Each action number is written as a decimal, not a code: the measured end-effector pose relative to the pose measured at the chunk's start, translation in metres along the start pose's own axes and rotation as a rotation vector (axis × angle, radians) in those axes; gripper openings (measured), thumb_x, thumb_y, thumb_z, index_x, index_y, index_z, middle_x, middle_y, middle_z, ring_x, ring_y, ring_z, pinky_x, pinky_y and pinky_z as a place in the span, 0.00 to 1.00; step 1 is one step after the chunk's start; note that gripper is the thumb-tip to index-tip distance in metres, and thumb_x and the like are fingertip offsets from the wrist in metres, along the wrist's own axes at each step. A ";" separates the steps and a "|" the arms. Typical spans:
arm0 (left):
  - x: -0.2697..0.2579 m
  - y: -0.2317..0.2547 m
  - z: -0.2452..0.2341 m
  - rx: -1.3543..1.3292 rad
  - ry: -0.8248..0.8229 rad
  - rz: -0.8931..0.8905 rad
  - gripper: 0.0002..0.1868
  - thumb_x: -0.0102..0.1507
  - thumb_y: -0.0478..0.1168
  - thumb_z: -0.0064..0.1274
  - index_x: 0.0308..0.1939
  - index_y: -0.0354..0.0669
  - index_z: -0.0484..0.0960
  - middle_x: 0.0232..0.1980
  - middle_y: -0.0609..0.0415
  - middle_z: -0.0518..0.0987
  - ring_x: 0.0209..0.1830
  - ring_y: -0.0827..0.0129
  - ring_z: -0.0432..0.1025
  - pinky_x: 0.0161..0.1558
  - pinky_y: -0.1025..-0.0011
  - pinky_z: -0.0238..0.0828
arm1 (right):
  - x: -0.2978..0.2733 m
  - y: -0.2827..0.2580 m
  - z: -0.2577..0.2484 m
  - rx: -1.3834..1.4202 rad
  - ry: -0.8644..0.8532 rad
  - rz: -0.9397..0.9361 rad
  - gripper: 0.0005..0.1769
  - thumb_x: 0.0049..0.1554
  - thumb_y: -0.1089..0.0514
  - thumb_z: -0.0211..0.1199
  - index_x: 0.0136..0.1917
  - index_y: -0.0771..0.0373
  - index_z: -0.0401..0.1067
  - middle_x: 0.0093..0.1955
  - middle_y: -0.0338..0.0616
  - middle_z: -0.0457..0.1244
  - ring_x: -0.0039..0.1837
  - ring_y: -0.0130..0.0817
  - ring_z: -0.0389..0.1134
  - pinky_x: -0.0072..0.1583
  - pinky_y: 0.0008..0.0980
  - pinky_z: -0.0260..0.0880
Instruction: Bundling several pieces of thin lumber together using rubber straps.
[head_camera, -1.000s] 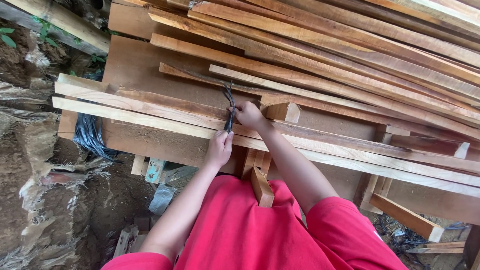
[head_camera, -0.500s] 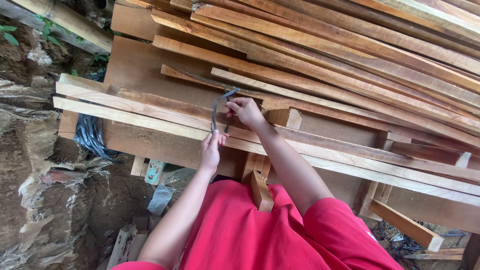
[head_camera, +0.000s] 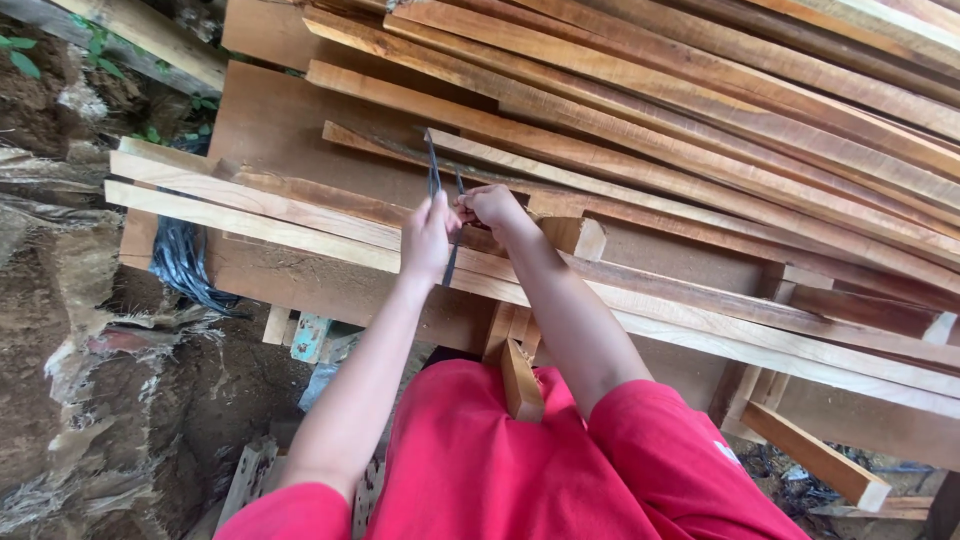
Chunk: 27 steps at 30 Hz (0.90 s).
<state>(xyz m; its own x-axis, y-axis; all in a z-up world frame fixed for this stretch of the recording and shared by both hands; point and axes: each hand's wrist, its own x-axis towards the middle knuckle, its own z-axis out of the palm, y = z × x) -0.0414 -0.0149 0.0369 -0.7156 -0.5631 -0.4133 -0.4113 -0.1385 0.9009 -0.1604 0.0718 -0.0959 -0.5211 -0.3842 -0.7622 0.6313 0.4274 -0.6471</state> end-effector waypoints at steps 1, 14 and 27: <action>0.008 0.004 0.010 -0.002 -0.005 -0.001 0.27 0.75 0.55 0.38 0.24 0.49 0.68 0.24 0.58 0.74 0.30 0.67 0.68 0.40 0.72 0.63 | 0.002 0.006 -0.002 0.001 0.005 0.001 0.08 0.58 0.63 0.62 0.39 0.67 0.79 0.30 0.45 0.68 0.32 0.29 0.73 0.37 0.21 0.66; -0.054 -0.042 -0.005 0.049 -0.079 -0.056 0.28 0.75 0.54 0.40 0.23 0.46 0.73 0.32 0.53 0.81 0.41 0.64 0.76 0.47 0.72 0.66 | 0.024 0.018 0.006 -0.121 0.030 0.109 0.13 0.58 0.62 0.57 0.35 0.65 0.78 0.28 0.49 0.67 0.29 0.35 0.70 0.42 0.32 0.73; 0.052 -0.002 -0.005 -0.052 0.064 -0.069 0.23 0.73 0.48 0.42 0.22 0.50 0.70 0.27 0.55 0.82 0.36 0.71 0.74 0.42 0.78 0.55 | -0.043 -0.020 -0.003 0.042 -0.038 -0.048 0.15 0.58 0.54 0.67 0.33 0.63 0.75 0.26 0.43 0.64 0.29 0.28 0.65 0.43 0.28 0.68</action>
<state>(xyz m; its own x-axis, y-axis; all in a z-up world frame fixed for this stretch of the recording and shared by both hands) -0.0748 -0.0485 0.0145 -0.6483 -0.6017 -0.4665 -0.4270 -0.2200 0.8771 -0.1528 0.0822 -0.0501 -0.5294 -0.4347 -0.7285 0.6303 0.3732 -0.6807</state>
